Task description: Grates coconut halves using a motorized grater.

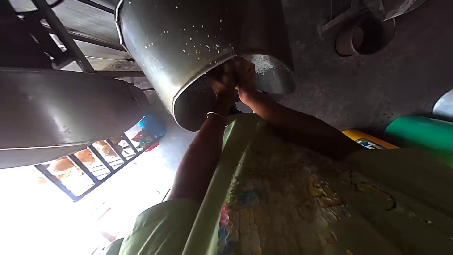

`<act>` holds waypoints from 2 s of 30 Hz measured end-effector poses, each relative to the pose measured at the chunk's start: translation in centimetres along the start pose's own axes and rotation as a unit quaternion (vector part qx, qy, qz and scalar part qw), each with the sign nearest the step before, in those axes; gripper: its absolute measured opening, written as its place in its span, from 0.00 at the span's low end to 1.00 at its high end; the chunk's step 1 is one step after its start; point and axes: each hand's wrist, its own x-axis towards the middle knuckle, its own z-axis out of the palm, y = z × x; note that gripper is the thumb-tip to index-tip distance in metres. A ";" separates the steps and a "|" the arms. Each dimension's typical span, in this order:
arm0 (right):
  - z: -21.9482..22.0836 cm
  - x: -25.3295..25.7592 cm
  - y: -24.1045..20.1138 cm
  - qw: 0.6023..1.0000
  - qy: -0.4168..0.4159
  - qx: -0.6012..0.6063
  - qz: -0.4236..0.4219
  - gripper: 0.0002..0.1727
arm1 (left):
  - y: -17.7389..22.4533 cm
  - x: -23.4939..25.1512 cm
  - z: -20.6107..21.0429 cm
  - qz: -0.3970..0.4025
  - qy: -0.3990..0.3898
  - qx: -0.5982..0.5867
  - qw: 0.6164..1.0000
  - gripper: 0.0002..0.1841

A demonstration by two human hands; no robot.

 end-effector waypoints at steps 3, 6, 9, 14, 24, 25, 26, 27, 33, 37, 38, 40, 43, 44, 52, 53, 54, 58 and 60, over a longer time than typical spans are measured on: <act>-1.1 -0.6 0.5 0.993 -0.036 -0.064 -0.088 0.29 | -1.5 -0.9 -0.2 0.008 -0.023 -0.132 0.991 0.21; -0.8 0.1 1.1 0.974 -0.059 -0.081 -0.204 0.34 | -2.3 -0.1 -0.4 0.006 -0.062 -0.197 0.978 0.13; -0.5 -0.6 1.7 0.967 -0.004 -0.141 -0.214 0.49 | -4.8 0.9 -1.1 0.005 -0.116 -0.219 0.969 0.20; -0.8 -3.0 1.4 0.949 0.033 -0.243 -0.199 0.60 | -5.5 1.3 -3.4 -0.037 -0.261 -0.271 0.926 0.28; 1.7 -1.5 -2.7 0.993 0.072 -0.012 0.093 0.31 | 2.6 -0.9 -1.4 -0.173 -0.077 0.000 0.982 0.40; 1.5 -0.8 -2.4 0.993 0.075 -0.006 0.095 0.28 | 2.2 -0.7 -0.6 -0.167 -0.046 0.029 0.984 0.46; 1.1 -0.9 -1.8 0.994 0.073 -0.018 0.082 0.28 | 1.5 -0.8 -0.5 -0.146 -0.028 0.044 0.988 0.46; 0.9 -0.6 -1.4 0.996 0.062 -0.044 0.040 0.27 | 0.7 -0.6 -0.3 -0.108 -0.014 0.021 0.994 0.40; -0.3 -0.7 0.0 0.969 -0.001 -0.155 -0.194 0.38 | -4.4 0.7 -0.4 -0.003 -0.106 -0.226 0.968 0.13; 0.5 -1.2 0.9 0.951 0.071 -0.229 -0.196 0.53 | -5.4 1.4 -1.3 -0.023 -0.179 -0.219 0.959 0.26; 0.8 -1.2 1.0 0.949 0.079 -0.237 -0.194 0.57 | -5.2 1.7 -1.6 -0.017 -0.209 -0.225 0.951 0.26; 0.7 -2.7 0.6 0.948 0.078 -0.257 -0.173 0.60 | -5.6 1.8 -2.5 -0.038 -0.248 -0.257 0.933 0.26; -0.7 -3.8 0.1 0.939 -0.001 -0.291 -0.182 0.61 | -4.4 2.3 -3.5 -0.082 -0.247 -0.362 0.895 0.28; -0.9 -3.7 0.0 0.943 -0.018 -0.281 -0.177 0.63 | -3.9 1.9 -3.7 -0.094 -0.251 -0.384 0.884 0.31; 2.5 -1.6 -3.0 0.995 0.057 -0.065 0.039 0.28 | 3.0 -0.2 -1.5 -0.169 -0.089 0.009 0.982 0.36; 1.9 -1.3 -2.5 0.996 0.049 -0.061 0.043 0.29 | 2.6 -0.3 -1.0 -0.166 -0.060 0.043 0.983 0.42; 1.4 -1.0 -1.9 0.997 0.032 -0.068 0.014 0.32 | 1.9 -0.2 -0.5 -0.148 -0.028 0.054 0.987 0.43; 0.4 -0.8 -0.5 0.987 0.019 -0.131 -0.095 0.34 | -1.4 0.3 -0.3 -0.078 -0.030 -0.067 0.994 0.33; 0.5 -0.8 0.0 0.978 0.026 -0.166 -0.123 0.40 | -2.9 1.0 -0.8 -0.056 -0.069 -0.118 0.989 0.28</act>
